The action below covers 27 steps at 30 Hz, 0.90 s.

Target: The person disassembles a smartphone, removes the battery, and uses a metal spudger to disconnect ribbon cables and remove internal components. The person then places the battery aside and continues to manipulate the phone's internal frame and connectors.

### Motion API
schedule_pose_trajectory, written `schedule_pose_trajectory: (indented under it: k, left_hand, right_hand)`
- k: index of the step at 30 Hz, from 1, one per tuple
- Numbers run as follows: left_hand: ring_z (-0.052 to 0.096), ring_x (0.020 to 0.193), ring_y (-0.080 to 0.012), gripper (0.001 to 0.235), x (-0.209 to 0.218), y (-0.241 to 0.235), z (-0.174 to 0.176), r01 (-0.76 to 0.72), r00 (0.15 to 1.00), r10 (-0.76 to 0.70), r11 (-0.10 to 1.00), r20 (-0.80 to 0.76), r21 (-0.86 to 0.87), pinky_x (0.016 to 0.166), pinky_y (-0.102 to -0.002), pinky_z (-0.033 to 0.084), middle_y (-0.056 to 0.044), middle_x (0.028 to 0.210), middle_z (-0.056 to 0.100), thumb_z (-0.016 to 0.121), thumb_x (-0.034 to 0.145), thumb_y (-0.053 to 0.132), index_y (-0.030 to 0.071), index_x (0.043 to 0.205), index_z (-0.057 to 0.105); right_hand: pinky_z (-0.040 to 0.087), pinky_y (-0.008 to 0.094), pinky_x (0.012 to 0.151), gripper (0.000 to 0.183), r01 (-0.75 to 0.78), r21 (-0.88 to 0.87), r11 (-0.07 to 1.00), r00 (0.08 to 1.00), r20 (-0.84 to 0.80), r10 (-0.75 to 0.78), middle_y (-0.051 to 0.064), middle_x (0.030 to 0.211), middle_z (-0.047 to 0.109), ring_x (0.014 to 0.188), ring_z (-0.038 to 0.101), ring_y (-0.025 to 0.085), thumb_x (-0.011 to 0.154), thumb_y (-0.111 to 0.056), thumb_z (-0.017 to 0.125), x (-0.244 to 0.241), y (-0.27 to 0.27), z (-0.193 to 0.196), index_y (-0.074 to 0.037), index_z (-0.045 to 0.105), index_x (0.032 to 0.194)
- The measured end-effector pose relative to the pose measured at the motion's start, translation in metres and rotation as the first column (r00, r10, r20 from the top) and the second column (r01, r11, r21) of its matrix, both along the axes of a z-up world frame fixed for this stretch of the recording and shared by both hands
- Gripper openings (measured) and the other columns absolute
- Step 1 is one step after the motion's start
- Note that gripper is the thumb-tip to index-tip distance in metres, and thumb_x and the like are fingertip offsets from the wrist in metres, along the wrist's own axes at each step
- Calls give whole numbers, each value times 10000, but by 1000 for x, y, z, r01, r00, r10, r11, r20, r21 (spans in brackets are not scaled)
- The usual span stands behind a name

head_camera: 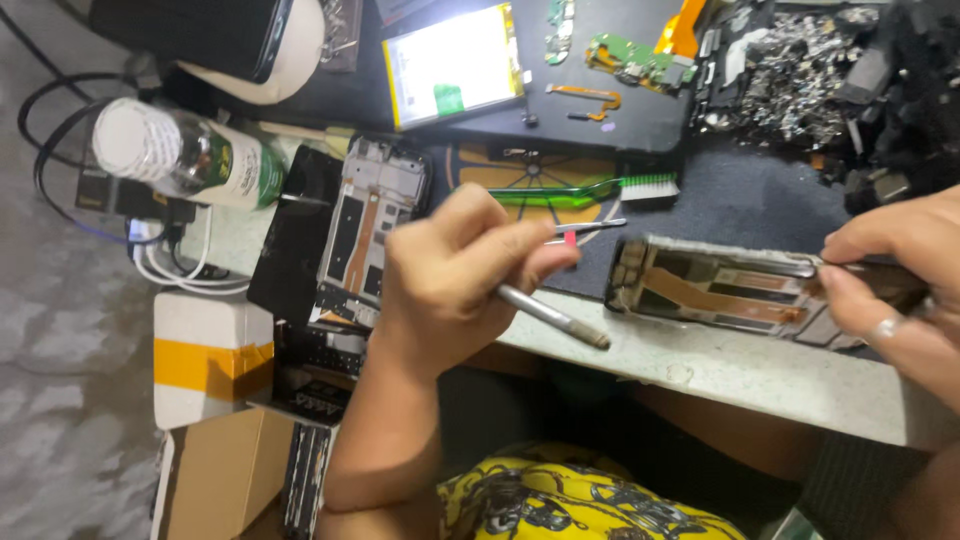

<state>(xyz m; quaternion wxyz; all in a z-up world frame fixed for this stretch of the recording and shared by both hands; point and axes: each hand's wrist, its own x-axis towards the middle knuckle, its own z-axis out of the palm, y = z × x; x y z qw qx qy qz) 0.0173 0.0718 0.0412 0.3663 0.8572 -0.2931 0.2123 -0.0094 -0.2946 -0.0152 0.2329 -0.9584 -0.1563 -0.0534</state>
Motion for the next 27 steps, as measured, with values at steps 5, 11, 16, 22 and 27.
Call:
schedule_pose_trajectory:
  k: [5,11,16,22,27]
  left_hand:
    - [695,705,-263,197,-16,16,-11,-136,988,151,930,-17,342,602,-382,529,-37,1027,694,777,887,114,117,1081,749]
    - [709,736,-262,309,-7,8,-26,-192,981,191,896,43,400,622,-372,543,-34,1083,712,704,840,4,100,1130,748]
    - [720,779,-264,219,-4,1,-25,-212,977,209,925,45,314,666,-366,558,-53,1071,713,708,904,48,83,1119,736]
    - [720,856,-249,293,-17,2,9,-225,973,224,974,59,11,677,-308,565,-99,1070,703,621,1122,319,40,1141,708]
    - [585,807,-241,587,-25,-12,11,-79,993,105,943,61,-323,701,-314,473,-119,997,601,416,1119,562,48,1102,698]
  right_hand:
    - [550,295,771,237,-214,189,958,976,-9,219,60,917,702,815,693,154,848,-59,724,20,6,4,-62,702,1084]
    - [540,276,841,353,-87,439,894,971,-162,174,89,1008,709,941,693,150,856,96,648,15,33,21,-36,701,1178]
    - [550,255,911,439,194,716,670,895,-409,178,68,1088,690,1045,666,122,826,106,677,24,50,23,-22,642,1245]
    - [596,302,939,397,195,863,467,894,-352,278,109,1085,712,1054,699,164,803,142,718,30,58,15,-5,649,1166]
    - [610,328,954,348,205,895,396,900,-332,283,115,1072,727,1046,722,189,818,154,710,28,55,9,-3,641,1121]
